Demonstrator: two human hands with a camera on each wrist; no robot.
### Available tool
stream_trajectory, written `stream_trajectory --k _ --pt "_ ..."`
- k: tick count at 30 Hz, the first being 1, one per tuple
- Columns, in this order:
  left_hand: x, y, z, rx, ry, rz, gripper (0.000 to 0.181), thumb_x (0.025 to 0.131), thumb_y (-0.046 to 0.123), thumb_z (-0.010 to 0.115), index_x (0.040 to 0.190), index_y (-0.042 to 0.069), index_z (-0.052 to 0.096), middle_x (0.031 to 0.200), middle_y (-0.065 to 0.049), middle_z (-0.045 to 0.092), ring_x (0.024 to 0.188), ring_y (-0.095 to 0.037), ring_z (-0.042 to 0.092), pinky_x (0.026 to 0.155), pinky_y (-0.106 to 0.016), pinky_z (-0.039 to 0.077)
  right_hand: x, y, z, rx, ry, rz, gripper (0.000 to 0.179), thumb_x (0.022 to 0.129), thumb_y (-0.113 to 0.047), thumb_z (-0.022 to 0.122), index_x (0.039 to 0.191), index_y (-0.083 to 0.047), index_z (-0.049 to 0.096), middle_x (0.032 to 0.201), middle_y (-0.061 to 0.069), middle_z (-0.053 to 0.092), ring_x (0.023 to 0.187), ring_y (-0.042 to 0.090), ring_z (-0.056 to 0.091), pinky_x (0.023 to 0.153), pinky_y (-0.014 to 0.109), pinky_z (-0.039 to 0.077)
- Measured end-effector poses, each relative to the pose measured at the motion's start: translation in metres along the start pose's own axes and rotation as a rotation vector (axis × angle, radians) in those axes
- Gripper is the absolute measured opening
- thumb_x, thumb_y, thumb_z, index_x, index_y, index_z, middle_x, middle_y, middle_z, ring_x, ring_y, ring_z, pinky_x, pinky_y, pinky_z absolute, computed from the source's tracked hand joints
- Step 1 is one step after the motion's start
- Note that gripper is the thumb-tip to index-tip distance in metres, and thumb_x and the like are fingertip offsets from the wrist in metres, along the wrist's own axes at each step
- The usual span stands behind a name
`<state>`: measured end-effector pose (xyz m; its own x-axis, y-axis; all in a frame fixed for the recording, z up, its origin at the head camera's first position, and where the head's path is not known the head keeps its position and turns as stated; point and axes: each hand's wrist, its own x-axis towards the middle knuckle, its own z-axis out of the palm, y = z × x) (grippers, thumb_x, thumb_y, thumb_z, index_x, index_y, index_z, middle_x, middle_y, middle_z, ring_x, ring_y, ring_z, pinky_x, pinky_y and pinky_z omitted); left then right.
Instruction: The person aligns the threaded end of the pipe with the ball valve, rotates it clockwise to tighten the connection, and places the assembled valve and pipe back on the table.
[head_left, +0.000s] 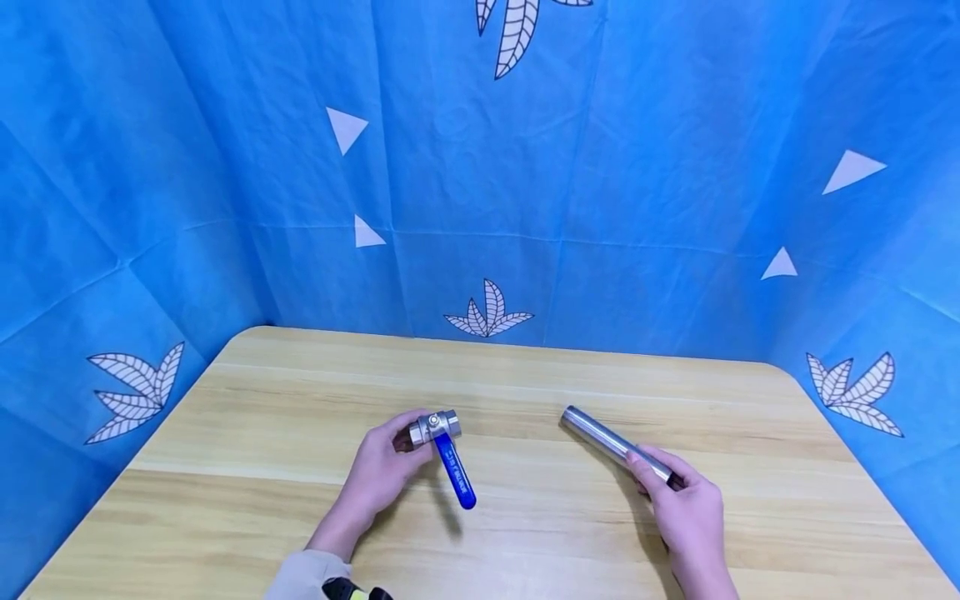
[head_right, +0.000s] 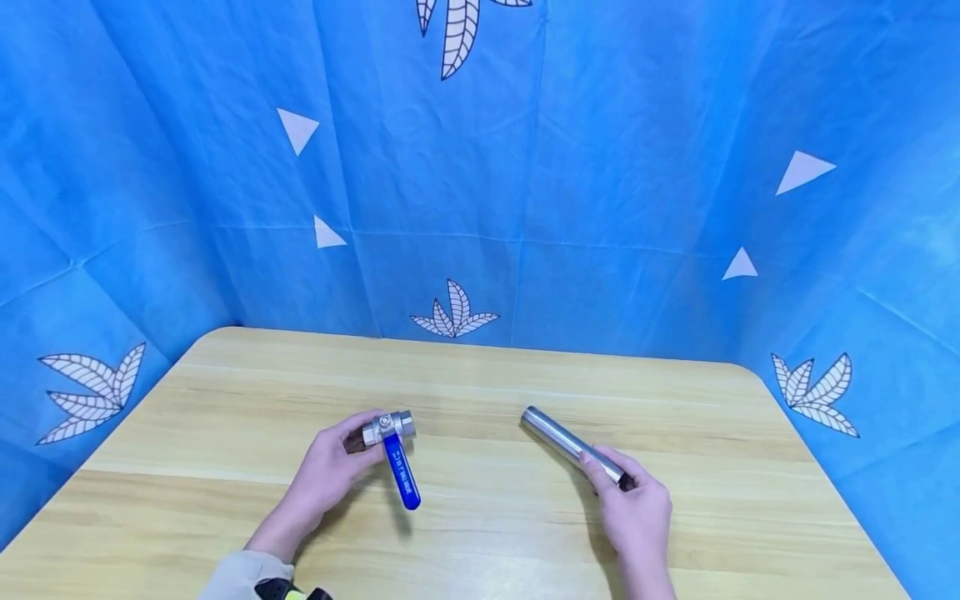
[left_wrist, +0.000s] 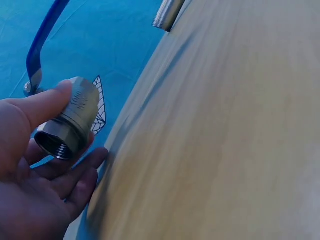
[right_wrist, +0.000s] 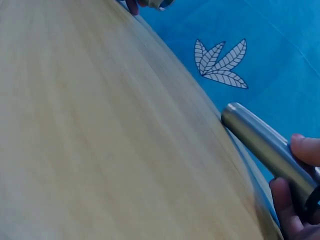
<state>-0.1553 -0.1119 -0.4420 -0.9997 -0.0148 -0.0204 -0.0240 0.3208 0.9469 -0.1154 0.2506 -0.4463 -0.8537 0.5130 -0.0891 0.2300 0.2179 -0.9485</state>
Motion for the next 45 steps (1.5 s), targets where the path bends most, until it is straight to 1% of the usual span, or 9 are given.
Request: stream_trajectory --k 2,6,10,15,18,21,31,38,45 --pt "0.001 0.0 -0.001 -0.064 -0.002 -0.024 0.049 0.093 0.007 0.08 0.141 0.009 0.069 0.142 -0.019 0.07 0.129 -0.036 0.069 0.111 -0.045 0.059 0.001 -0.001 -0.001 0.126 -0.018 0.041 0.028 0.092 -0.023 0.088 0.116 -0.011 0.083 0.082 -0.015 0.079 0.071 0.003 0.072 0.068 0.017 0.061" --pt "0.0 0.0 -0.004 -0.227 -0.029 -0.094 0.052 0.095 0.008 0.077 0.145 0.005 0.064 0.148 -0.02 0.066 0.138 -0.035 0.065 0.115 -0.037 0.056 0.002 -0.001 -0.003 0.306 -0.112 0.079 0.016 0.096 -0.016 0.083 0.111 -0.016 0.083 0.094 -0.018 0.079 0.08 0.006 0.078 0.08 0.021 0.066" --pt "0.0 0.001 -0.004 -0.324 -0.08 -0.151 0.051 0.095 0.01 0.077 0.144 0.003 0.063 0.142 -0.017 0.071 0.129 -0.026 0.071 0.111 -0.029 0.058 0.002 -0.001 -0.004 0.453 -0.225 0.072 0.013 0.1 -0.009 0.075 0.109 -0.018 0.08 0.102 -0.011 0.079 0.089 0.008 0.079 0.087 0.024 0.066" --pt "-0.001 0.004 0.0 -0.406 -0.19 -0.182 0.051 0.096 0.01 0.076 0.144 0.004 0.059 0.134 -0.018 0.075 0.108 -0.024 0.078 0.103 -0.032 0.062 0.002 0.0 -0.005 0.577 -0.318 0.024 0.015 0.104 -0.004 0.068 0.111 -0.014 0.077 0.104 -0.005 0.079 0.098 0.008 0.077 0.09 0.025 0.066" --pt "0.0 0.006 0.003 -0.467 -0.258 -0.177 0.046 0.1 0.01 0.071 0.143 0.001 0.054 0.137 -0.025 0.072 0.105 -0.031 0.081 0.102 -0.037 0.064 0.002 0.0 -0.005 0.574 -0.349 0.001 0.015 0.106 -0.008 0.065 0.117 -0.012 0.076 0.108 -0.005 0.078 0.102 0.008 0.076 0.093 0.026 0.066" --pt "0.0 0.006 0.005 -0.504 -0.291 -0.165 0.045 0.102 0.009 0.068 0.143 -0.003 0.053 0.142 -0.028 0.067 0.111 -0.033 0.079 0.103 -0.04 0.064 0.001 0.0 -0.003 0.551 -0.378 -0.025 0.018 0.108 -0.011 0.062 0.123 -0.009 0.073 0.112 -0.004 0.077 0.106 0.009 0.076 0.096 0.027 0.065" --pt "-0.005 0.009 0.012 -0.403 -0.289 -0.152 0.057 0.091 0.008 0.081 0.144 0.004 0.061 0.134 -0.015 0.074 0.111 -0.024 0.076 0.1 -0.034 0.063 -0.01 -0.007 0.012 0.477 -0.416 -0.031 0.027 0.108 -0.013 0.063 0.132 -0.001 0.065 0.118 -0.001 0.075 0.11 0.013 0.075 0.098 0.029 0.064" --pt "-0.009 0.012 0.018 -0.421 -0.351 -0.134 0.053 0.091 0.009 0.083 0.14 0.002 0.063 0.124 -0.01 0.077 0.104 -0.022 0.076 0.095 -0.032 0.064 -0.02 -0.011 0.024 0.439 -0.447 -0.03 0.036 0.105 -0.01 0.066 0.136 0.007 0.059 0.113 0.003 0.072 0.105 0.014 0.074 0.096 0.031 0.066" --pt "-0.009 0.011 0.02 -0.433 -0.346 -0.141 0.053 0.089 0.004 0.081 0.139 0.002 0.063 0.125 -0.011 0.077 0.106 -0.022 0.076 0.096 -0.032 0.064 -0.021 -0.01 0.025 0.461 -0.451 -0.033 0.035 0.106 -0.01 0.065 0.135 0.007 0.059 0.115 0.004 0.071 0.106 0.014 0.074 0.096 0.031 0.066"
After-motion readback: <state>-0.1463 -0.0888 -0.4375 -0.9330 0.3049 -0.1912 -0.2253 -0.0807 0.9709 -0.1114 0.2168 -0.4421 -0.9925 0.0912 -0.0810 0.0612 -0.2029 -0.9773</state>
